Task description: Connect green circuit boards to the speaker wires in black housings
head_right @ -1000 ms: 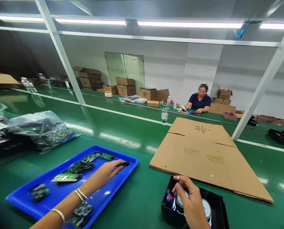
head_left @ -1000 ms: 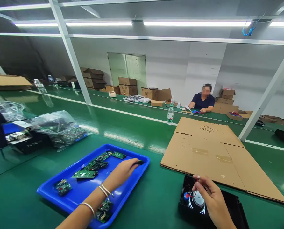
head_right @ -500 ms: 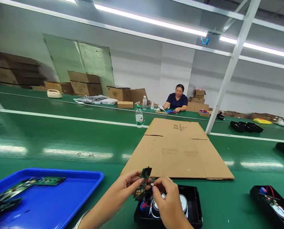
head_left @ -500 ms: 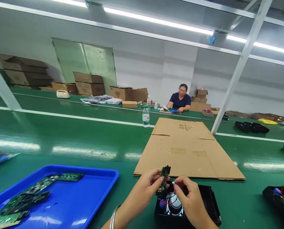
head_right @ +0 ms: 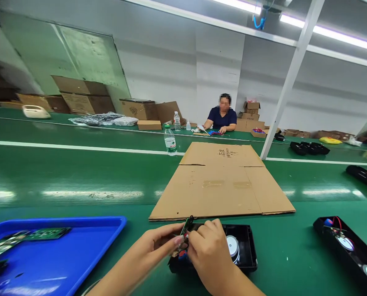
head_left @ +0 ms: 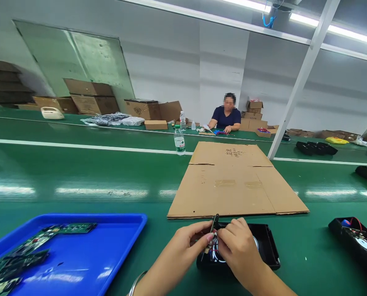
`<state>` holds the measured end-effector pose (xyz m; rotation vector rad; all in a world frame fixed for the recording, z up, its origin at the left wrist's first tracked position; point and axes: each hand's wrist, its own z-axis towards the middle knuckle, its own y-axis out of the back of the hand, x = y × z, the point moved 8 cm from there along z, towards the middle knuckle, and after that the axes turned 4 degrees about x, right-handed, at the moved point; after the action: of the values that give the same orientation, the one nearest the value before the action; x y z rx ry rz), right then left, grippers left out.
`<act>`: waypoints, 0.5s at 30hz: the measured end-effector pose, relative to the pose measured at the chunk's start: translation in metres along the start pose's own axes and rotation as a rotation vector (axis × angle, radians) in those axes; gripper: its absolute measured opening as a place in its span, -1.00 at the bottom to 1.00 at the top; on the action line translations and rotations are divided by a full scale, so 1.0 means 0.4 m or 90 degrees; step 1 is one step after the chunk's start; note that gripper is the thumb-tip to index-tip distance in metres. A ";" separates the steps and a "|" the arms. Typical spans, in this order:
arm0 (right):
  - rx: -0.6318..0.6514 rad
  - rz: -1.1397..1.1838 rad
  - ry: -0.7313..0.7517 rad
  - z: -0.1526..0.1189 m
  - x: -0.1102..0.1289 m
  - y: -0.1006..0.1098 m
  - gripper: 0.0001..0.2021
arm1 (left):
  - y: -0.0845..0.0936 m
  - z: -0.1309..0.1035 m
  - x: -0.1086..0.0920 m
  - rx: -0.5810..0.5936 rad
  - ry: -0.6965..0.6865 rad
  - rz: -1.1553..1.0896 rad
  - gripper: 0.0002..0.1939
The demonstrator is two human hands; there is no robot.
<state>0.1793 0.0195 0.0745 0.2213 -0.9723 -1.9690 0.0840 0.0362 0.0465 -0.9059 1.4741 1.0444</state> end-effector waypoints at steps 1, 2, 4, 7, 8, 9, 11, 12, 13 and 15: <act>0.013 -0.014 0.017 0.001 0.008 0.000 -0.71 | 0.002 0.001 0.010 0.004 0.020 -0.025 -0.66; 0.025 -0.025 0.032 0.002 0.015 0.001 -0.70 | 0.005 0.002 0.019 0.005 0.042 -0.049 -0.64; 0.029 -0.051 0.055 0.002 0.029 0.005 -0.69 | 0.007 0.002 0.032 0.004 0.083 -0.081 -0.61; 0.008 -0.095 0.070 0.002 0.043 0.013 -0.68 | 0.004 -0.007 0.026 -0.008 0.087 -0.074 -0.61; 0.003 -0.099 0.071 0.002 0.045 0.014 -0.68 | 0.005 -0.011 0.019 -0.017 0.072 -0.063 -0.63; 0.001 -0.095 0.070 0.002 0.046 0.015 -0.68 | 0.006 -0.016 0.012 -0.030 0.055 -0.054 -0.65; 0.001 -0.067 0.073 0.001 0.047 0.015 -0.69 | 0.013 -0.024 0.003 -0.050 0.030 -0.054 -0.66; 0.001 -0.053 0.077 0.001 0.048 0.016 -0.69 | 0.015 -0.026 0.004 -0.048 0.032 -0.063 -0.65; 0.004 -0.046 0.083 0.001 0.051 0.017 -0.70 | 0.015 -0.026 0.007 -0.035 0.041 -0.075 -0.64; 0.011 -0.056 0.101 0.000 0.059 0.017 -0.70 | 0.012 -0.021 0.014 0.014 0.064 -0.092 -0.63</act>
<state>0.1702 -0.0009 0.0844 0.4307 -0.8891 -1.9899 0.0761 0.0297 0.0422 -1.0455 1.4771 0.8859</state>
